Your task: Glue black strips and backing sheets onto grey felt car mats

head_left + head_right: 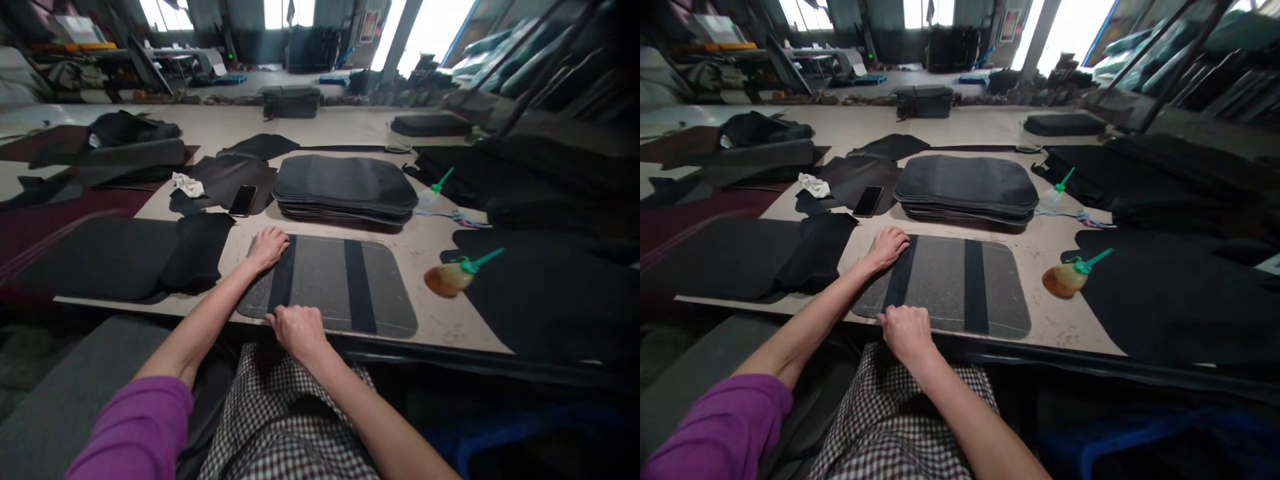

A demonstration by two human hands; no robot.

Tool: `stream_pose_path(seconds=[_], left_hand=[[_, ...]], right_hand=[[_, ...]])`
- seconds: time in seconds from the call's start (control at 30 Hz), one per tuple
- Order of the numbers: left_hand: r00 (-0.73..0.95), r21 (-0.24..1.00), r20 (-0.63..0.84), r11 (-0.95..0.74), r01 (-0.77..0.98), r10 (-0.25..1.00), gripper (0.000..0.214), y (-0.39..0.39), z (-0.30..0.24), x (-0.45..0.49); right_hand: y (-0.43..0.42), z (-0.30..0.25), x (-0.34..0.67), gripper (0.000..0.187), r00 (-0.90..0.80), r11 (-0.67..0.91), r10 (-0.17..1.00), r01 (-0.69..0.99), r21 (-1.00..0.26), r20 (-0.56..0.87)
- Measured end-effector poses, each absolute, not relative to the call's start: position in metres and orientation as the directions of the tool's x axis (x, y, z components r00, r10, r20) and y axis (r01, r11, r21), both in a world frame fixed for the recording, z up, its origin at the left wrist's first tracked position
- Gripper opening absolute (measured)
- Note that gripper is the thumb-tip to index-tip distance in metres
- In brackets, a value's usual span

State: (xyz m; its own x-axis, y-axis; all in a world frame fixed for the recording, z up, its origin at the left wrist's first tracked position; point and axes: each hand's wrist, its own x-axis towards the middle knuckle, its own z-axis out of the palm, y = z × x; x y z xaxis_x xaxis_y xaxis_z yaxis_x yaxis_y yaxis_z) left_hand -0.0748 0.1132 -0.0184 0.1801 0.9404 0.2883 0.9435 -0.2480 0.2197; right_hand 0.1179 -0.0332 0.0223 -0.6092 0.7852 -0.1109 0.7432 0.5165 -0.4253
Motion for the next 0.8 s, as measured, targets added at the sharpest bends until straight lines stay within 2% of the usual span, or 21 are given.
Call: stream_pose_path(seconds=[0.1, 0.17, 0.23, 0.33, 0.5, 0.63, 0.8], left_hand=[[0.135, 0.224, 0.316, -0.212, 0.951, 0.939, 0.019, 0.117, -0.019, -0.072], [0.104, 0.235, 0.322, -0.186, 0.954, 0.941, 0.015, 0.121, -0.019, -0.07], [0.077, 0.253, 0.314, -0.162, 0.954, 0.946, 0.011, 0.126, -0.019, -0.069], [0.043, 0.297, 0.282, -0.13, 0.946, 0.958, 0.008, 0.137, -0.019, -0.071], [-0.016, 0.363, 0.239, -0.074, 0.929, 0.971, 0.02, 0.15, -0.014, -0.087], [-0.006, 0.335, 0.224, -0.071, 0.939, 0.975, 0.03, 0.147, -0.011, -0.098], [0.021, 0.276, 0.204, -0.079, 0.958, 0.979, 0.029, 0.138, -0.013, -0.102]], right_hand=[[-0.021, 0.027, 0.125, 0.042, -0.657, 0.644, 0.751, 0.704, -0.3, 0.072], [-0.011, 0.025, 0.13, 0.033, -0.697, 0.724, 0.688, 0.64, -0.257, 0.202], [-0.004, 0.02, 0.133, 0.023, -0.738, 0.784, 0.62, 0.571, -0.244, 0.265], [-0.002, 0.009, 0.134, 0.018, -0.768, 0.809, 0.584, 0.529, -0.256, 0.263], [-0.005, 0.004, 0.13, 0.019, -0.746, 0.789, 0.61, 0.545, -0.284, 0.265], [-0.004, 0.003, 0.13, 0.017, -0.748, 0.792, 0.607, 0.54, -0.285, 0.269], [-0.002, 0.001, 0.129, 0.018, -0.737, 0.782, 0.618, 0.544, -0.304, 0.274]])
